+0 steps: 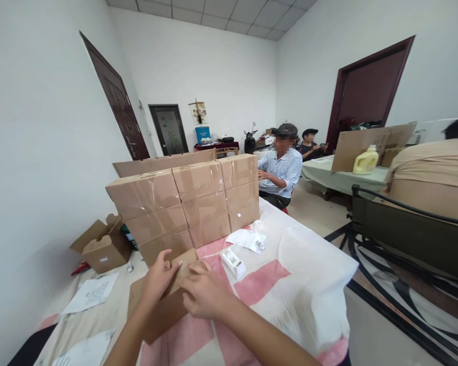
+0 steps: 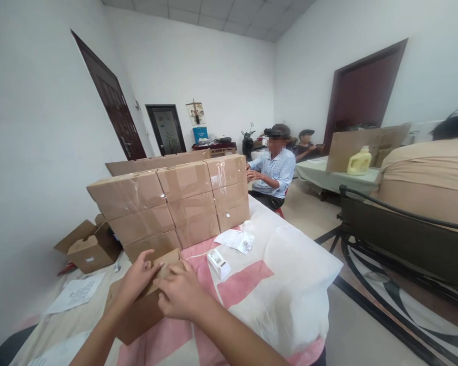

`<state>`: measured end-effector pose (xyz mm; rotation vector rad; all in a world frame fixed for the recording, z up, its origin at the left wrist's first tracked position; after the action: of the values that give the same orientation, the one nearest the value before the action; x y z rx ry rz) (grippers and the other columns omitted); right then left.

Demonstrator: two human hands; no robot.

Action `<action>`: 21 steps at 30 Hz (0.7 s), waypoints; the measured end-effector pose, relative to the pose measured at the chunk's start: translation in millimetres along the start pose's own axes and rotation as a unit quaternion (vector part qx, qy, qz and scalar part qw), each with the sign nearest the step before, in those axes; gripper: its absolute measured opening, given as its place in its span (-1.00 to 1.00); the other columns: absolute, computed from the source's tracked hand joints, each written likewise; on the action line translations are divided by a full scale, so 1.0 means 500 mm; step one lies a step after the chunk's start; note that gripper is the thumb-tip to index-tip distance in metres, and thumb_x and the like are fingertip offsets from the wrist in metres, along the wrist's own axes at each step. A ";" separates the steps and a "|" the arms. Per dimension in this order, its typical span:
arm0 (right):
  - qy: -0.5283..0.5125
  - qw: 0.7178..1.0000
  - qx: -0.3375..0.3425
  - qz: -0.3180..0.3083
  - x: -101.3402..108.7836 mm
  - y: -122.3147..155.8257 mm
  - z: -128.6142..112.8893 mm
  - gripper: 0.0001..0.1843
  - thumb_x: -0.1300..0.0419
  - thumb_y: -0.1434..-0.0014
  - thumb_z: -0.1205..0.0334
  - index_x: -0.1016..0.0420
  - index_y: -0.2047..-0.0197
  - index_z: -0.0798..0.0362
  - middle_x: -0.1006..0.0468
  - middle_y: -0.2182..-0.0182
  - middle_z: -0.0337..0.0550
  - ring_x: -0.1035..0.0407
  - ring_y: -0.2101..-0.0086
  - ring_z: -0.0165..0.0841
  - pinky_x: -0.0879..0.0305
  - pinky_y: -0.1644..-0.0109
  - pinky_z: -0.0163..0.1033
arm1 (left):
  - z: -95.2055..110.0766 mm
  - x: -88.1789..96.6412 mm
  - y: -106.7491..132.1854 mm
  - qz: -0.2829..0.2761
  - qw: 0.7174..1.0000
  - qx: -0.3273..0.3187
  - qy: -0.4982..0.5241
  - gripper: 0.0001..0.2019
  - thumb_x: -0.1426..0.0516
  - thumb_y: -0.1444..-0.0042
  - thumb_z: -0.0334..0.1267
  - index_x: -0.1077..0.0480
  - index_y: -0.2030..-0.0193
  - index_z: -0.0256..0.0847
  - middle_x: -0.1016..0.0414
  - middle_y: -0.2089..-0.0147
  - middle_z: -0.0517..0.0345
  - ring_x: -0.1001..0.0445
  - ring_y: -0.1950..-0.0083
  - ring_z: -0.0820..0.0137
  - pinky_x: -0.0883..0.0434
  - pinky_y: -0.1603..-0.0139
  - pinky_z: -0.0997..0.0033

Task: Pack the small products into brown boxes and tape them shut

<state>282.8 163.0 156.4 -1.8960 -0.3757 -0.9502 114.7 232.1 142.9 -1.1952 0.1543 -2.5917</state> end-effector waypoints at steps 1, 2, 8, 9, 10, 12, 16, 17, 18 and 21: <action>-0.009 1.000 0.000 0.013 0.011 0.013 0.002 -0.64 -0.17 -0.18 0.26 -0.56 -0.05 -0.03 -0.66 0.26 -0.10 -0.35 -0.11 -0.16 -0.10 -0.31 0.05 | 0.000 -0.001 -0.002 -0.004 1.000 -0.003 0.008 -0.31 -0.05 -0.01 0.21 -0.25 -0.18 -0.22 -0.25 0.52 0.34 -0.44 0.37 0.15 -0.25 0.31 0.29; -0.021 0.999 -0.008 0.030 0.024 0.027 0.010 -0.65 -0.17 -0.17 0.28 -0.57 -0.03 -0.04 -0.65 0.27 -0.11 -0.36 -0.09 -0.17 -0.12 -0.29 0.04 | 0.001 -0.004 -0.003 -0.012 1.000 -0.010 0.018 -0.30 -0.05 0.00 0.22 -0.26 -0.17 -0.22 -0.21 0.53 0.36 -0.42 0.39 0.17 -0.25 0.31 0.29; -0.095 0.982 -0.120 0.110 0.067 0.102 0.161 -0.58 -0.13 -0.11 0.40 -0.54 -0.03 0.00 -0.63 0.01 -0.08 -0.40 -0.07 -0.17 -0.25 -0.22 0.00 | 0.011 -0.022 0.001 -0.089 0.991 -0.059 0.079 -0.27 -0.06 0.02 0.24 -0.26 -0.19 -0.23 -0.05 0.48 0.42 -0.25 0.44 0.35 -0.27 0.28 0.34; -0.095 0.979 -0.133 0.118 0.066 0.113 0.189 -0.57 -0.12 -0.12 0.41 -0.54 -0.05 0.01 -0.62 0.00 -0.06 -0.40 -0.09 -0.16 -0.25 -0.23 0.01 | 0.010 -0.021 0.003 -0.094 0.990 -0.059 0.082 -0.27 -0.07 0.02 0.23 -0.26 -0.19 -0.23 -0.06 0.47 0.42 -0.25 0.43 0.35 -0.27 0.27 0.34; -0.091 0.977 -0.145 0.128 0.065 0.126 0.216 -0.57 -0.11 -0.14 0.40 -0.53 -0.07 0.01 -0.62 -0.02 -0.05 -0.38 -0.12 -0.14 -0.25 -0.24 0.03 | 0.009 -0.021 0.004 -0.098 0.990 -0.057 0.083 -0.27 -0.08 0.01 0.23 -0.27 -0.19 -0.23 -0.07 0.47 0.41 -0.24 0.42 0.35 -0.26 0.27 0.34; -0.080 0.971 -0.172 0.147 0.057 0.151 0.260 -0.60 -0.10 -0.19 0.40 -0.53 -0.07 0.03 -0.62 -0.02 -0.03 -0.36 -0.14 -0.12 -0.23 -0.26 0.06 | 0.005 -0.019 0.008 -0.103 0.990 -0.051 0.083 -0.29 -0.10 -0.01 0.22 -0.27 -0.20 -0.21 -0.08 0.46 0.40 -0.25 0.41 0.35 -0.26 0.26 0.34; -0.078 0.954 -0.258 0.133 0.023 0.190 0.304 -0.69 -0.11 -0.22 0.40 -0.55 0.02 0.03 -0.63 0.06 -0.03 -0.41 -0.04 -0.13 -0.29 -0.19 0.03 | -0.005 -0.011 0.017 -0.095 0.993 -0.036 0.065 -0.29 -0.14 -0.04 0.25 -0.28 -0.21 -0.17 -0.13 0.45 0.37 -0.25 0.40 0.33 -0.25 0.27 0.34; -0.078 0.952 -0.273 0.116 0.012 0.193 0.305 -0.71 -0.13 -0.21 0.40 -0.56 0.04 0.02 -0.63 0.08 -0.03 -0.40 -0.04 -0.12 -0.30 -0.17 0.02 | -0.009 -0.010 0.018 -0.092 0.993 -0.032 0.061 -0.29 -0.15 -0.04 0.26 -0.28 -0.22 -0.15 -0.14 0.46 0.37 -0.26 0.40 0.33 -0.25 0.28 0.35; -0.076 0.952 -0.279 0.098 0.002 0.193 0.302 -0.71 -0.15 -0.19 0.40 -0.56 0.05 0.02 -0.63 0.08 -0.04 -0.37 -0.06 -0.10 -0.30 -0.16 0.02 | -0.014 -0.008 0.019 -0.089 0.994 -0.025 0.061 -0.29 -0.16 -0.05 0.26 -0.27 -0.24 -0.13 -0.14 0.46 0.37 -0.26 0.39 0.33 -0.24 0.28 0.35; -0.054 0.960 -0.268 0.054 -0.012 0.182 0.288 -0.71 -0.18 -0.18 0.38 -0.54 0.03 0.01 -0.62 0.06 -0.04 -0.27 -0.14 -0.05 -0.24 -0.19 0.04 | -0.032 -0.006 0.017 -0.083 0.994 -0.009 0.064 -0.31 -0.15 -0.13 0.24 -0.19 -0.31 -0.04 -0.19 0.43 0.36 -0.31 0.35 0.33 -0.26 0.26 0.37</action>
<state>399.8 241.0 59.8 -2.4399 -0.0741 -0.9391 106.3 224.6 128.7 -1.0897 0.1088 -2.8196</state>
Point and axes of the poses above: each hand's wrist, its own y-axis away from the middle knuckle, its own x-axis out of the back of the hand, z = x × y, the point moved 8 cm from there along -y, towards the middle knuckle
